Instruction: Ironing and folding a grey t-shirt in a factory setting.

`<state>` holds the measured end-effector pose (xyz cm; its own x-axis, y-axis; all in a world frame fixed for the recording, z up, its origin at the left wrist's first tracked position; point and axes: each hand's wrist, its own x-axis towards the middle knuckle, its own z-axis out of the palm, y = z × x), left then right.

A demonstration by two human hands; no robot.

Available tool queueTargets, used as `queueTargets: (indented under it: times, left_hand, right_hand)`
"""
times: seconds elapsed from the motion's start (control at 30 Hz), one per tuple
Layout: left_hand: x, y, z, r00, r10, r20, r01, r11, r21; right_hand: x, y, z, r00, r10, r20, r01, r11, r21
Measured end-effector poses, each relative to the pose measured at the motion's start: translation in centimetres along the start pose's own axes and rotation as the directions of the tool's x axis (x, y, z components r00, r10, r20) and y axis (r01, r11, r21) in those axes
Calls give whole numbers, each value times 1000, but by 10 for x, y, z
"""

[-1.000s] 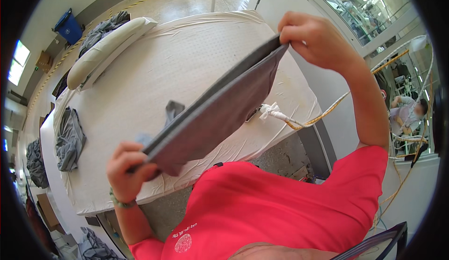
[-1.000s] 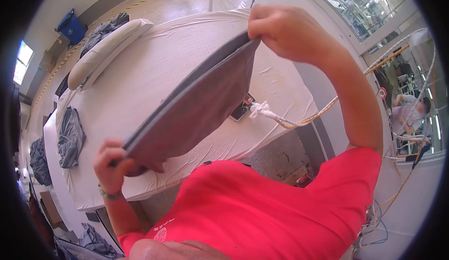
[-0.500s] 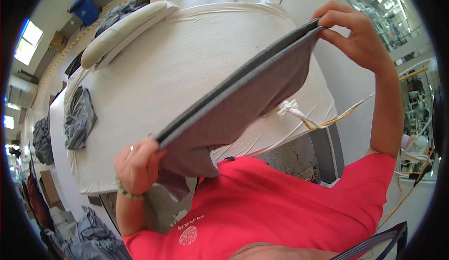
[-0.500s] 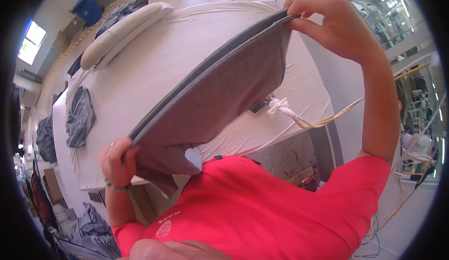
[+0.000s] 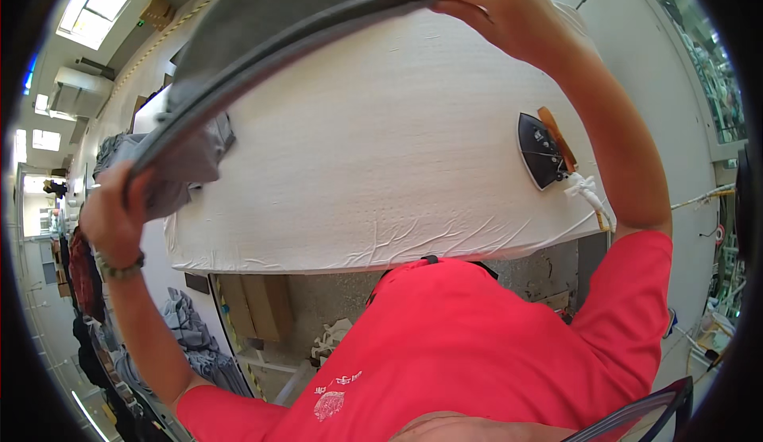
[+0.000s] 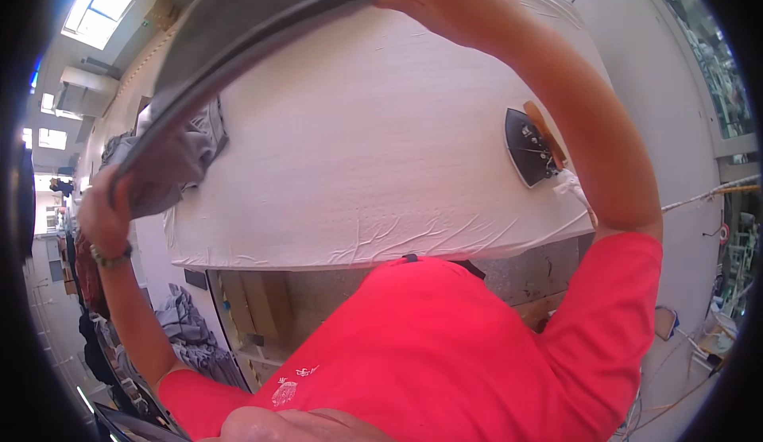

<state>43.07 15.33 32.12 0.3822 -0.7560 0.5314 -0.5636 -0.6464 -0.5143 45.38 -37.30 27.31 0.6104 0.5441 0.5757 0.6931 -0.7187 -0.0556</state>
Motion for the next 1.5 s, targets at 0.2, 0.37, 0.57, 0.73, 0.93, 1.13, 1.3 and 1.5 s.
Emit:
queueTargets:
  times: [0.2,0.37,0.57,0.73,0.93,1.13,1.3,1.5]
  left_hand:
    - [-32,61,87,995,100,-15,-99,920,-379]
    - [-67,113,166,997,78,21,-51,814,-578]
    - [-61,123,231,997,72,-11,-65,814,-577]
    - [-30,124,219,997,28,-71,-62,842,-535]
    - [-77,225,227,997,42,61,7,763,-646]
    - [-136,343,209,953,13,303,202,717,-667]
    - [-132,367,178,881,38,471,335,651,-680]
    - [-75,371,221,946,18,325,263,546,-796]
  right_hand:
    - [-47,-7,22,967,121,225,-129,991,22]
    - [-91,-17,59,789,398,468,-487,869,81]
    - [-124,28,129,830,434,350,-423,899,-112]
    - [-95,51,141,942,329,57,-302,912,-278]
    - [-190,44,175,949,284,138,-218,905,-364]
    - [-298,4,203,907,351,232,-277,913,-300]
    - [-329,-24,203,848,510,146,-496,859,-124]
    - [-310,-18,221,265,926,268,-955,214,205]
